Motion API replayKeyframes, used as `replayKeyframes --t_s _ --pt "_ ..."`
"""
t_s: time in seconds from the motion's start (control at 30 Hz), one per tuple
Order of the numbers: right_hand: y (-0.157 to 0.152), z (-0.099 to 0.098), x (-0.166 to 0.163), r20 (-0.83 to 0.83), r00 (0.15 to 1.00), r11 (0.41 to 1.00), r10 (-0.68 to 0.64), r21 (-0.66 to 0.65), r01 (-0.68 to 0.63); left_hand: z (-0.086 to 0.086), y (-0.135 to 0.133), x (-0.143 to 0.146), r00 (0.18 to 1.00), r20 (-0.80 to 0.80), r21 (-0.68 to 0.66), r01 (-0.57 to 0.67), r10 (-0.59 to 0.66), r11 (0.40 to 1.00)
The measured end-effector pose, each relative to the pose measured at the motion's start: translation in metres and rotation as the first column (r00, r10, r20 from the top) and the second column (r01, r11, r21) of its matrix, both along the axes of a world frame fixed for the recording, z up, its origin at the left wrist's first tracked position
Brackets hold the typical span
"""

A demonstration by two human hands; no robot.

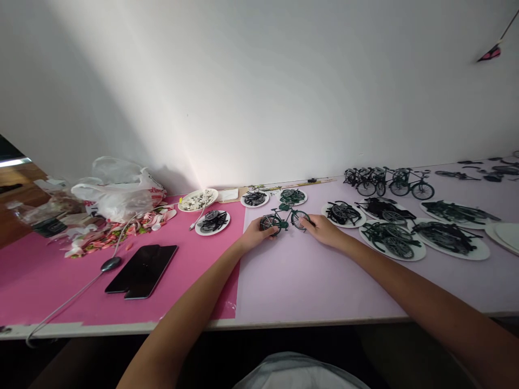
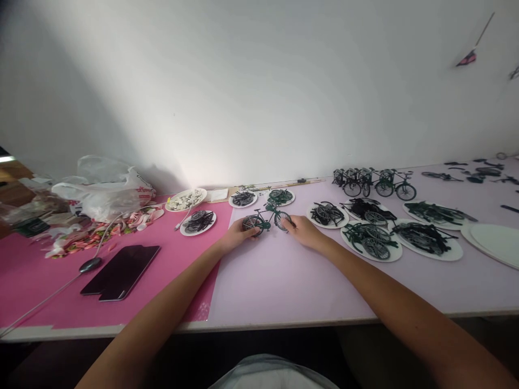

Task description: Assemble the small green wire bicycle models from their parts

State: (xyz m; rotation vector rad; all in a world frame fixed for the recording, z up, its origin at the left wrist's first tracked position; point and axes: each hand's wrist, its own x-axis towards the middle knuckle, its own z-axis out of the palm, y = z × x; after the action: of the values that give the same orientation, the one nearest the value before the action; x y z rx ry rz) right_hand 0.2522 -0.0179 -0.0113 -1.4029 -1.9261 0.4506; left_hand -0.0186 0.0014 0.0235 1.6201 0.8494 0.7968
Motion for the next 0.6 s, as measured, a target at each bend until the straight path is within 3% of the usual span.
replayKeyframes --t_s 0.6 --pt "-0.001 0.0007 0.0005 0.004 1.0 1.0 0.007 -0.004 -0.007 0.0011 -0.0027 -0.0001 1.0 -0.007 0.009 -0.015 0.015 1.0"
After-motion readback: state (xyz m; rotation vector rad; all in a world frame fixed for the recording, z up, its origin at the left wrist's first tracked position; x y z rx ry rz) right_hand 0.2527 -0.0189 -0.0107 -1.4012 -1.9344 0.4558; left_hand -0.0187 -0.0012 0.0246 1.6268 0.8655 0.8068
